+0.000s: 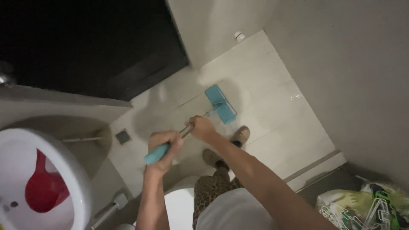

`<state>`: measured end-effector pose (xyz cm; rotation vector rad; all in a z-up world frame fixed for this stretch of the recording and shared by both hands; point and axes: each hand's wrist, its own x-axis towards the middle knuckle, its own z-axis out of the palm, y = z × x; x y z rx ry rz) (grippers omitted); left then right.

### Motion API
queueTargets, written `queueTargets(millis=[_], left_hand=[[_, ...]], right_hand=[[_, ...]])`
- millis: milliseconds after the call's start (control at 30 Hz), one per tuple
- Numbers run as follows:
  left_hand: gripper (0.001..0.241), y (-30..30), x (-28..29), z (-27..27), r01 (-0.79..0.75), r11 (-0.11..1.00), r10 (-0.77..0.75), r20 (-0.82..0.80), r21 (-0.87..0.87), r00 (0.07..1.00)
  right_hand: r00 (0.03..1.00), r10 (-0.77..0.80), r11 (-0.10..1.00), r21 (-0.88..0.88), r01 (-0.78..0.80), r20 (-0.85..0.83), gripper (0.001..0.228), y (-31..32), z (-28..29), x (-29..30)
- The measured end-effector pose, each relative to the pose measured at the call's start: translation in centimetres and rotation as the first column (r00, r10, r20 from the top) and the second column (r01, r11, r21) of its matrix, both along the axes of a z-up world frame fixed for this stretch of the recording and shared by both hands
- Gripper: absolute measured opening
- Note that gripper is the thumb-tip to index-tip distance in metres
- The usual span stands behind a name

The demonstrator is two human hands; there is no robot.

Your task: The person fills a red scoop with water from a sink, adds a cleaning powder, and pours the mixture onto the bathroom floor. They then use a blue mop to scrub the tiled floor around the toilet and sink.

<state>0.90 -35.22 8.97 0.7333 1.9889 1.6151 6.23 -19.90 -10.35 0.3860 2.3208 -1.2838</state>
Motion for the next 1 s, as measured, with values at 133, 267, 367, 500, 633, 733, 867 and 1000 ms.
queueTargets(millis=[133,267,367,500,633,733,867,1000], left_hand=[[0.039,-2.9,3.4,-3.2,-0.019,0.999,0.017,-0.060,-0.040,0.998],[0.040,-0.4,7.2,-5.2,-0.187,0.980,0.182,0.074,0.064,0.981],[0.029,1.5,9.7,-9.9,-0.232,0.967,0.218,0.125,0.104,0.968],[0.021,6.0,10.8,-12.6,-0.130,0.988,0.103,0.270,0.082,0.957],[0.025,10.1,11.6,-15.2,-0.127,0.970,0.035,0.397,0.207,0.917],[0.013,10.8,10.7,-14.4,-0.096,0.986,0.059,0.252,0.138,0.966],[0.015,8.1,8.9,-10.8,-0.080,0.962,0.198,0.460,-0.263,0.865],[0.020,2.2,8.7,-8.3,-0.202,0.969,0.225,0.165,-0.143,0.960]], right_hand=[[0.993,0.106,0.989,0.111,-0.101,-0.042,0.026,-0.8,-1.4,2.9],[0.991,0.039,0.993,0.108,-0.053,0.127,0.028,1.7,-0.5,5.4],[0.997,0.004,0.969,0.248,-0.023,0.079,0.033,4.8,-2.5,7.9],[0.983,-0.078,0.933,0.360,0.013,0.166,0.032,11.4,-7.8,10.0],[0.988,-0.014,0.834,0.547,-0.075,0.156,0.023,17.3,-12.8,10.4],[0.998,-0.029,0.813,0.583,-0.010,0.058,0.024,18.9,-17.9,10.5],[0.997,-0.078,0.858,0.508,0.071,-0.008,0.023,15.2,-18.6,9.5],[0.994,0.097,0.926,0.363,-0.108,0.049,0.029,7.8,-12.4,5.5]])
